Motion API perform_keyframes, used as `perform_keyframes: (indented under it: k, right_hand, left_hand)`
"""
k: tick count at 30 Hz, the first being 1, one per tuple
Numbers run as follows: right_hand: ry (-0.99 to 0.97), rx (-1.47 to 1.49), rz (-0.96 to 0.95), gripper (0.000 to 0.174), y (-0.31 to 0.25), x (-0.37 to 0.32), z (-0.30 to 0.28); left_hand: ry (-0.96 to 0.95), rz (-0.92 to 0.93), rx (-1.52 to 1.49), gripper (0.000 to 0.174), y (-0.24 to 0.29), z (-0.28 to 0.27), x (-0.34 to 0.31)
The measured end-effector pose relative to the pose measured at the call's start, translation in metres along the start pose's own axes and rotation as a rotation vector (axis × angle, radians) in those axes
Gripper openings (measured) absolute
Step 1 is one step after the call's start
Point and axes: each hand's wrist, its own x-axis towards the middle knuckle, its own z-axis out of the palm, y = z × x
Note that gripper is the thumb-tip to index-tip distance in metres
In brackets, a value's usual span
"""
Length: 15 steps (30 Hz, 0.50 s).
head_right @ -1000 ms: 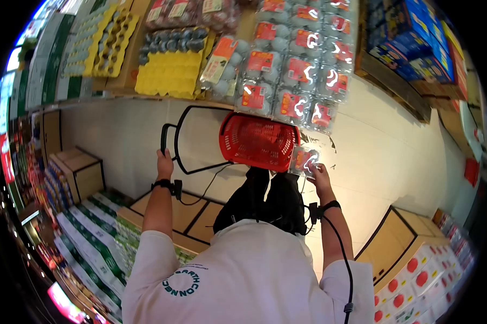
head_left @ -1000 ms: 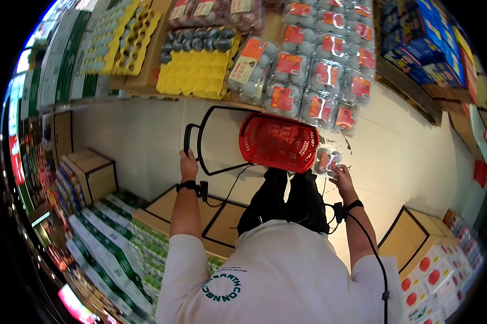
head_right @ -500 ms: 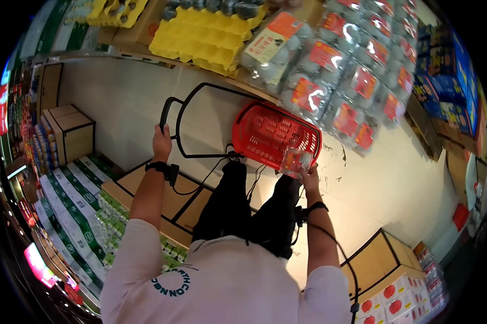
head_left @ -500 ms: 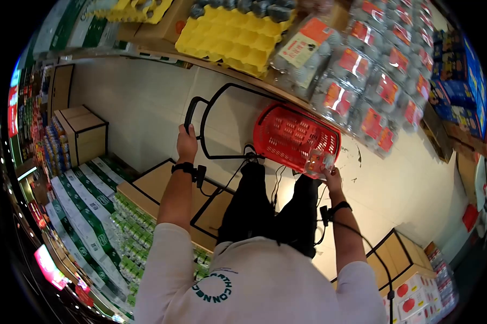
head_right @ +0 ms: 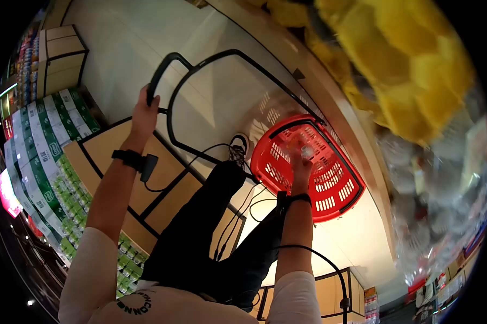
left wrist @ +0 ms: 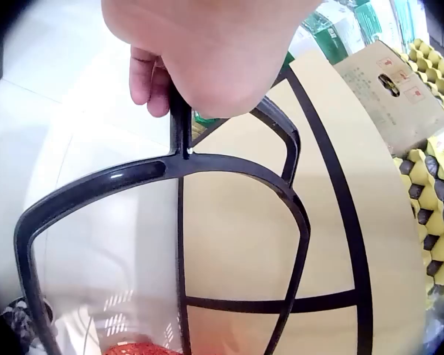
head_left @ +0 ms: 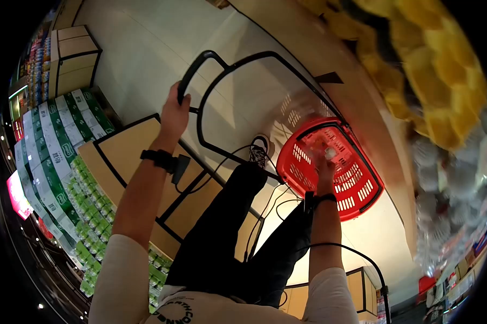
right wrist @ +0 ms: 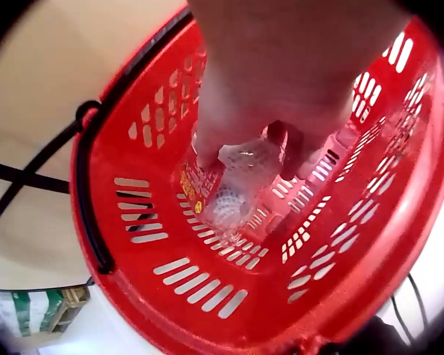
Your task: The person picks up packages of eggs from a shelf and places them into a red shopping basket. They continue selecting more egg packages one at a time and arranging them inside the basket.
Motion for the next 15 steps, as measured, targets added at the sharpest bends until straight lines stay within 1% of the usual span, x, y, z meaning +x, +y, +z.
perform_keyframes:
  k: [1,2,3,5,6,9,10,11,13,14,15]
  right_hand:
    - [-0.022,-0.132,0.066,0.030,0.006,0.018,-0.003]
    - [-0.107,-0.075,-0.002,0.029,0.013,0.033,-0.004]
    - [-0.109,-0.076,0.008,0.029,0.014,0.042,0.001]
    - [0.166,-0.044,-0.133,0.037,0.017,0.060,0.020]
    - [0.156,0.043,-0.052,0.033,0.028,0.081,0.020]
    - [0.065,0.016,-0.099,0.028,0.032,0.105,0.023]
    - [-0.137,-0.101,-0.029,0.023,0.057,0.130,0.004]
    - [-0.148,-0.099,-0.029,0.023,0.061,0.134,0.004]
    - [-0.089,-0.117,0.093,0.026,0.067,0.143,0.005]
    - [-0.120,-0.093,0.050,0.036,0.072,0.144,0.008]
    - [-0.123,-0.091,0.048,0.036,0.076,0.145,0.007]
  left_hand:
    - [-0.014,-0.043,-0.012,0.035,-0.004,0.004,0.001]
    - [-0.001,0.001,-0.026,0.036,-0.007,0.006,0.004]
    - [0.051,0.094,-0.078,0.035,-0.007,0.010,0.005]
    - [0.048,0.051,-0.116,0.035,-0.012,0.016,0.010]
    - [0.053,0.053,-0.105,0.035,-0.010,0.017,0.012]
    - [0.075,0.021,-0.101,0.035,-0.001,0.019,0.007]
    - [0.089,0.029,-0.095,0.036,0.000,0.019,0.007]
    - [0.106,0.041,-0.091,0.037,0.001,0.019,0.006]
    - [0.115,0.025,-0.058,0.037,0.004,0.018,0.005]
    - [0.113,0.008,-0.031,0.038,0.006,0.017,0.004]
    - [0.117,0.009,-0.030,0.038,0.008,0.016,0.002]
